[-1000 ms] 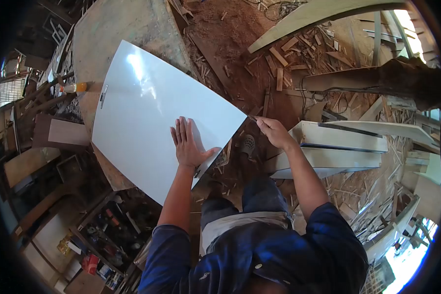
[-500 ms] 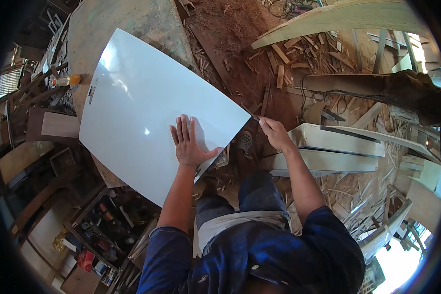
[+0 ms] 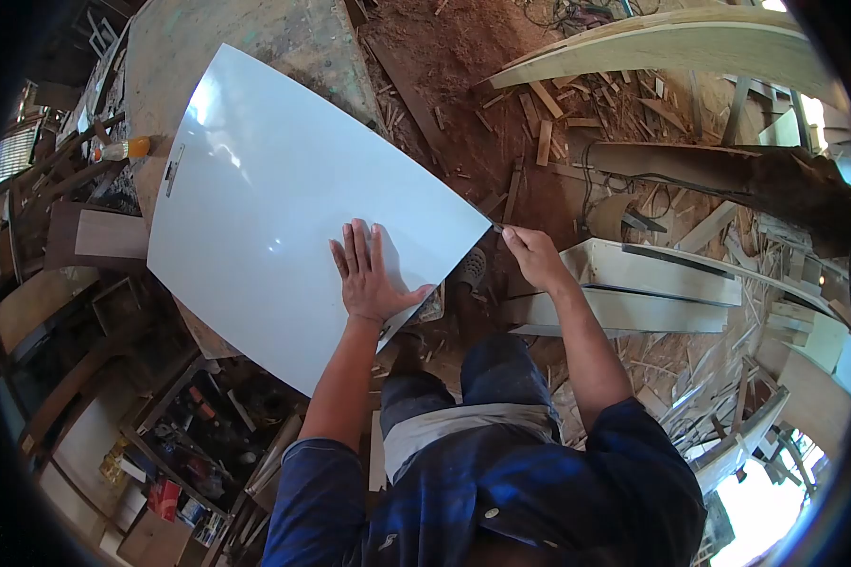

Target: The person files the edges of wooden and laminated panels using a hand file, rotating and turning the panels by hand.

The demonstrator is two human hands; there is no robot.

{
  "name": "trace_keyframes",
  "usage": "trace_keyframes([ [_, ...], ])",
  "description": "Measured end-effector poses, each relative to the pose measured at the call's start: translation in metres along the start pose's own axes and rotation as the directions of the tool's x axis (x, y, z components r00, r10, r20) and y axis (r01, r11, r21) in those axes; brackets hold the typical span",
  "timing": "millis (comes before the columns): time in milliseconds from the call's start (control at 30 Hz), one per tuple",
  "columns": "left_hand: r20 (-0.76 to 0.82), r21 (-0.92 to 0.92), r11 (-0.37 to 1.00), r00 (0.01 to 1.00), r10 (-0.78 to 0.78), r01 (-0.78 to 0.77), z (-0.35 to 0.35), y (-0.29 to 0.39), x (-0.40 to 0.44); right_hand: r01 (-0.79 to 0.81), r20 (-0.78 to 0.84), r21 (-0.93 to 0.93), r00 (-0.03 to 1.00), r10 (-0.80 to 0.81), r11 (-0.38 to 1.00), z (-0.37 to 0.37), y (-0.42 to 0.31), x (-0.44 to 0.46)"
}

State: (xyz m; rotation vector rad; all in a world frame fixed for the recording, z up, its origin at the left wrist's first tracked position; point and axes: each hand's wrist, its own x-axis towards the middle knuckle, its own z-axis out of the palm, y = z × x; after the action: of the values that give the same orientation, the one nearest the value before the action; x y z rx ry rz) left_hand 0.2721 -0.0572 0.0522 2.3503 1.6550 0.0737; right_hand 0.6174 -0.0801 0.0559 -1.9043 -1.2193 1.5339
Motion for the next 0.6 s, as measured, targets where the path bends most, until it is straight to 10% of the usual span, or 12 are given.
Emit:
trace_keyframes([
  [400,-0.06,0.005,0.999,0.997,0.053,-0.053,-0.003,0.002,0.002,0.034,0.083,0.244,0.995,-0.056,0.969,0.017,0.005,0.047],
  [600,-0.06,0.033,0.998,0.996,0.06,-0.058,-0.001,0.002,0.004,-0.19,0.189,0.584,0.977,0.095,0.789,-0.002,0.032,0.044],
])
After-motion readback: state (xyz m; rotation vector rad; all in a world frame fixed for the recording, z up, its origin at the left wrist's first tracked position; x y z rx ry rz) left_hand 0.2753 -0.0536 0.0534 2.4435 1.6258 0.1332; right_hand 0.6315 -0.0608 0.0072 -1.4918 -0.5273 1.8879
